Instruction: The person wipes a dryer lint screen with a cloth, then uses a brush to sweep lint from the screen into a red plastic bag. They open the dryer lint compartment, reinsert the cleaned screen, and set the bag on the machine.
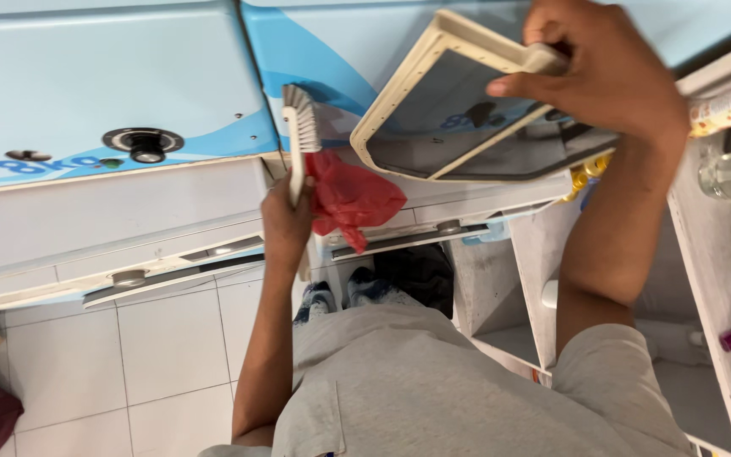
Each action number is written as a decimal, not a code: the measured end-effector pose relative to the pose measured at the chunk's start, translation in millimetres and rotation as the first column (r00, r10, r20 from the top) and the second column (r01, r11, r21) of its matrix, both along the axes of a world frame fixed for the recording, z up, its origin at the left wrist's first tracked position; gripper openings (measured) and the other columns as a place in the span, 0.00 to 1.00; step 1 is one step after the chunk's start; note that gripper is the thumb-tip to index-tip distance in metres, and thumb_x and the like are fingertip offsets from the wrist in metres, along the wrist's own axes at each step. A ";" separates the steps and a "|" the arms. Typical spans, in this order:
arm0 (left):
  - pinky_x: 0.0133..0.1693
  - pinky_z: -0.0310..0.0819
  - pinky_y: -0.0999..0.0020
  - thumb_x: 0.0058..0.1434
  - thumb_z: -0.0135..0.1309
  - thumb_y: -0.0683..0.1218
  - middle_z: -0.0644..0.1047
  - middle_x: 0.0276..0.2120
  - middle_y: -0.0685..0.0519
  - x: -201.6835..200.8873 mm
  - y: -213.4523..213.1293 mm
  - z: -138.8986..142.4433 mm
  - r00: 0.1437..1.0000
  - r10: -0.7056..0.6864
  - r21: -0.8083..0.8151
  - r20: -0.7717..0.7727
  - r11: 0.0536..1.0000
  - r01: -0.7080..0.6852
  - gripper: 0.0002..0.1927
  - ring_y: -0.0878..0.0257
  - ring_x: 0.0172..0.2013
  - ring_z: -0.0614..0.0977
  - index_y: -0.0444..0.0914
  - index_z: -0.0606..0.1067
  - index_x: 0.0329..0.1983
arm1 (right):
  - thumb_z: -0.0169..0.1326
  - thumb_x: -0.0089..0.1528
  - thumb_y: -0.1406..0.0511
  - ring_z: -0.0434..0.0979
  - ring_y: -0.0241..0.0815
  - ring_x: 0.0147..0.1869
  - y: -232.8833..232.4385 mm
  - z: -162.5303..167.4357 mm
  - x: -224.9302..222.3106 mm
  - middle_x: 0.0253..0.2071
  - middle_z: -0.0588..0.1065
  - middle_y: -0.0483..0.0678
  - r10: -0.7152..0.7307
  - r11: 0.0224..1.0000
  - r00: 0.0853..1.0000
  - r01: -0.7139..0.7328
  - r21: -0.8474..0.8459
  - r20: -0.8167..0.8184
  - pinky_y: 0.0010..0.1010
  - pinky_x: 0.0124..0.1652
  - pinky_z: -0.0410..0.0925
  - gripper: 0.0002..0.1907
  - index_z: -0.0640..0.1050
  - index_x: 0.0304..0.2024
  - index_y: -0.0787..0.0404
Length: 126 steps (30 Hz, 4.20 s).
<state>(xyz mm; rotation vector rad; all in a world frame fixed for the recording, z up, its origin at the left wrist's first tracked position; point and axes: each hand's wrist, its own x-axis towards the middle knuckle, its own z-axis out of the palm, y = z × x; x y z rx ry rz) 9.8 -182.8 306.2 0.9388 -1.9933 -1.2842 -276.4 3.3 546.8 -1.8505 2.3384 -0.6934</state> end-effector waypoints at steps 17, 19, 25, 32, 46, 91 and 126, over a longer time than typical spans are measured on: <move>0.35 0.69 0.54 0.72 0.52 0.47 0.73 0.29 0.41 10.5 1.4 9.3 0.995 -0.045 -0.040 0.086 0.998 0.049 0.14 0.49 0.29 0.74 0.30 0.76 0.41 | 0.66 0.60 0.61 0.70 0.54 0.41 -39.1 -130.2 -2.4 0.36 0.76 0.49 0.098 0.988 0.993 -0.090 0.124 -0.059 0.47 0.54 0.64 0.24 0.68 0.50 0.59; 0.36 0.69 0.54 0.72 0.52 0.47 0.73 0.29 0.41 11.0 1.2 7.1 0.996 -0.041 -0.048 0.073 0.998 0.044 0.13 0.49 0.30 0.74 0.30 0.76 0.42 | 0.66 0.60 0.61 0.70 0.53 0.41 -42.2 -128.7 -2.7 0.33 0.74 0.49 0.088 0.988 0.992 -0.076 0.133 -0.087 0.48 0.57 0.63 0.24 0.68 0.50 0.59; 0.37 0.70 0.53 0.72 0.52 0.45 0.74 0.33 0.39 9.4 4.3 4.0 0.999 -0.039 -0.063 0.000 0.997 0.039 0.11 0.47 0.32 0.75 0.30 0.76 0.43 | 0.69 0.61 0.62 0.71 0.55 0.47 -43.7 -130.9 4.3 0.29 0.71 0.51 -0.046 0.998 0.982 0.055 0.045 -0.185 0.48 0.55 0.63 0.23 0.71 0.50 0.61; 0.39 0.73 0.54 0.70 0.52 0.45 0.76 0.38 0.37 4.7 9.5 7.8 1.000 -0.011 -0.010 -0.028 1.000 0.011 0.12 0.46 0.35 0.79 0.32 0.77 0.50 | 0.63 0.58 0.76 0.70 0.54 0.54 -44.4 -141.2 23.2 0.52 0.68 0.53 -0.079 0.982 0.948 0.020 -0.188 -0.310 0.46 0.53 0.66 0.21 0.74 0.52 0.65; 0.40 0.74 0.54 0.71 0.53 0.46 0.76 0.40 0.34 -5.0 8.2 4.2 1.000 0.009 -0.027 -0.017 1.000 -0.010 0.13 0.45 0.37 0.79 0.30 0.78 0.49 | 0.68 0.61 0.71 0.70 0.53 0.55 -58.2 -146.4 18.1 0.51 0.67 0.51 -0.047 0.960 0.967 -0.025 -0.278 -0.249 0.46 0.50 0.67 0.20 0.74 0.52 0.65; 0.37 0.70 0.55 0.71 0.52 0.46 0.75 0.37 0.38 3.8 14.9 1.7 1.000 -0.027 -0.024 -0.012 0.999 0.027 0.13 0.49 0.34 0.75 0.31 0.78 0.49 | 0.71 0.65 0.63 0.61 0.58 0.67 -27.1 -208.4 7.2 0.66 0.60 0.54 -0.345 0.884 0.907 0.227 -0.409 -0.242 0.48 0.59 0.65 0.29 0.72 0.65 0.57; 0.37 0.74 0.60 0.70 0.52 0.45 0.75 0.41 0.42 10.4 16.1 28.9 0.986 0.028 0.169 -0.164 0.986 0.000 0.09 0.53 0.34 0.80 0.34 0.77 0.47 | 0.65 0.61 0.66 0.74 0.54 0.55 -69.1 -188.4 141.7 0.50 0.72 0.57 0.283 0.949 0.882 -0.201 -0.244 0.376 0.41 0.54 0.68 0.23 0.74 0.57 0.63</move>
